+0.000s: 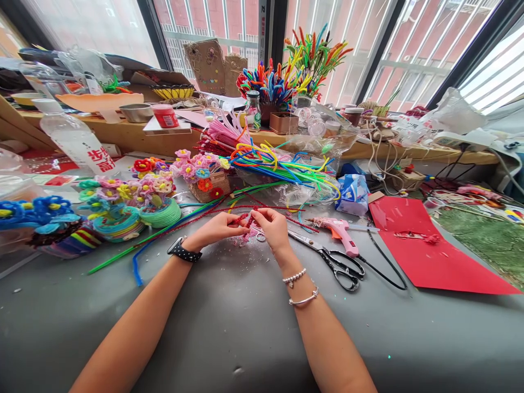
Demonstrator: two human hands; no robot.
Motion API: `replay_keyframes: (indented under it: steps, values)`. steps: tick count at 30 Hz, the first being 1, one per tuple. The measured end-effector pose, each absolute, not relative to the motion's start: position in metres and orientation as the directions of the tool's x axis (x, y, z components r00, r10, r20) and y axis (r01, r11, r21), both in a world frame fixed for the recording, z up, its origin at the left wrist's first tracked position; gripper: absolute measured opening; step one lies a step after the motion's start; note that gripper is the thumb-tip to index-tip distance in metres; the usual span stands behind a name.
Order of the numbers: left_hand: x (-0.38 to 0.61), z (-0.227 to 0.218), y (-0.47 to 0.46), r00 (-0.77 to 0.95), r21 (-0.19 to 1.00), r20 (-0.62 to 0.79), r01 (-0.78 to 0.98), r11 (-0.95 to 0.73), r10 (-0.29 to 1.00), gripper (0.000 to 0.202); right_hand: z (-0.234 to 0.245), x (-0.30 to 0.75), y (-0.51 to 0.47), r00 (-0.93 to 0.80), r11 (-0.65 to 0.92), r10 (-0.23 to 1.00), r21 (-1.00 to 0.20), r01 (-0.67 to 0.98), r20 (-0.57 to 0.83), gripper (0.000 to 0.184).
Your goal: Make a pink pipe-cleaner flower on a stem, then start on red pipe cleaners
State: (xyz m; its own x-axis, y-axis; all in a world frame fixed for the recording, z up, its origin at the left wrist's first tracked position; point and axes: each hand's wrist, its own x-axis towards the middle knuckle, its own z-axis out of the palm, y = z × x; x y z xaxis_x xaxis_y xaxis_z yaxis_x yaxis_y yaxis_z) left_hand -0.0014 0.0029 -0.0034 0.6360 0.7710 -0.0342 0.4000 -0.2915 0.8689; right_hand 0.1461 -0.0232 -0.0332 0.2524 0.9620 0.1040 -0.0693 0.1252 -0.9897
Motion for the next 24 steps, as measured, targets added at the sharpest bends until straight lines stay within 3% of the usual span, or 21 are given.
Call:
replay_keyframes:
  steps: [5, 15, 24]
  values:
    - [0.0001, -0.0035, 0.0018, 0.61, 0.851, -0.024, 0.429, -0.305, 0.792, 0.032, -0.036, 0.1485, -0.0217, 0.261, 0.177, 0.95, -0.984, 0.004, 0.172, 0.028]
    - [-0.004, -0.0049, 0.004, 0.672, 0.922, -0.053, 0.318, -0.223, 0.739, 0.032, -0.0295, 0.1489, -0.0243, 0.268, 0.08, 0.963, -0.983, -0.166, 0.033, 0.025]
    - [0.0015, 0.0029, -0.0014, 0.664, 0.921, -0.048, 0.318, -0.224, 0.746, 0.031, -0.027, 0.1493, -0.027, 0.271, 0.179, 0.952, -0.976, -0.122, 0.141, 0.022]
